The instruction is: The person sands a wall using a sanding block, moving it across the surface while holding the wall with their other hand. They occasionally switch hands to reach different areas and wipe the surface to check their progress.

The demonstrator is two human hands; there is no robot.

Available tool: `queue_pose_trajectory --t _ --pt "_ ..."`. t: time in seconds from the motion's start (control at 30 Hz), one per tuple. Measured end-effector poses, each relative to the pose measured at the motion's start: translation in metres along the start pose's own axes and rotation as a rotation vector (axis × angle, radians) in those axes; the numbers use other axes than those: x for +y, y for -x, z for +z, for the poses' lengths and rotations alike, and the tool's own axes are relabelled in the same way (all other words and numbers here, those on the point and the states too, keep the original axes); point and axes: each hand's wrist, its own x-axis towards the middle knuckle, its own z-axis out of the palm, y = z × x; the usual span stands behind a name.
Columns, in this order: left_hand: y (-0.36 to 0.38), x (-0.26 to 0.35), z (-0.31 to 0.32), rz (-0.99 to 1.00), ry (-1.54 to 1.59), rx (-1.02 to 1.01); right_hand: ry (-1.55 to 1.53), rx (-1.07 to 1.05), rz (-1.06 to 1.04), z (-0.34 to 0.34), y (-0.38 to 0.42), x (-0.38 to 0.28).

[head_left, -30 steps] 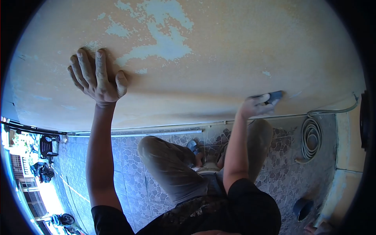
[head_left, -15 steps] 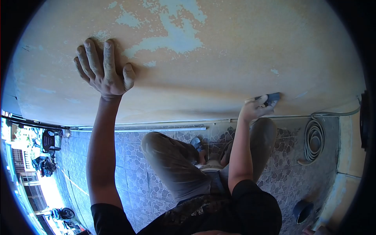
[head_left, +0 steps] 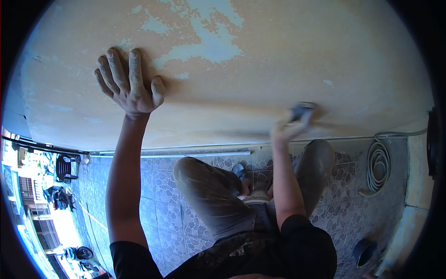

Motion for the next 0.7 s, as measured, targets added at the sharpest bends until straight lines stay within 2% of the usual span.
queue_pose_trajectory --t 0.03,0.07,0.13,0.2,0.23,0.27,0.3,0.33,0.4,0.47,0.5,0.53,0.57,0.63,0.67,0.7 --pt "0.0 0.002 -0.002 -0.008 0.007 0.01 0.271 0.195 0.129 -0.013 -0.018 0.005" --pt "0.001 0.001 -0.004 -0.007 0.011 -0.005 0.276 0.183 0.138 -0.011 -0.018 0.006" --pt "0.0 0.002 -0.001 0.0 0.012 0.026 0.248 0.339 0.338 -0.006 -0.027 0.013" --pt "0.0 0.002 -0.001 0.001 0.019 0.028 0.21 0.19 0.203 0.027 0.026 -0.032" --pt "0.0 0.002 -0.001 -0.003 0.01 0.02 -0.042 0.173 0.093 0.053 0.052 -0.066" --pt "0.0 0.001 -0.002 0.0 0.008 0.005 0.072 -0.023 -0.051 0.064 0.098 -0.081" --pt "0.0 -0.001 -0.001 0.017 0.019 0.018 0.076 -0.311 -0.139 0.068 0.129 -0.098" --pt "0.0 -0.002 -0.001 0.028 0.035 0.024 0.009 -0.407 -0.168 0.072 0.141 -0.103" --pt "0.002 -0.008 -0.003 0.061 0.003 -0.016 -0.019 -0.347 -0.295 0.072 0.134 -0.091" --pt "0.005 -0.016 -0.006 0.096 -0.012 -0.018 0.045 -0.17 0.055 0.065 0.156 -0.011" --pt "0.005 -0.016 -0.007 0.102 -0.009 -0.019 -0.351 0.046 0.122 0.048 0.086 -0.024" --pt "0.004 -0.013 -0.005 0.107 0.004 -0.007 0.248 0.088 -0.034 0.014 0.036 -0.013" --pt "0.001 -0.009 -0.005 0.094 0.016 0.019 0.005 0.193 0.332 -0.005 0.014 0.014" --pt "0.004 -0.006 -0.003 0.073 0.027 0.025 -0.156 0.506 0.727 -0.033 -0.037 0.077" --pt "0.005 -0.007 -0.002 0.053 0.015 0.033 -0.142 0.511 0.718 -0.036 -0.037 0.068" --pt "0.01 -0.006 0.002 -0.01 0.044 0.062 -0.095 0.515 0.904 -0.025 -0.034 0.048"
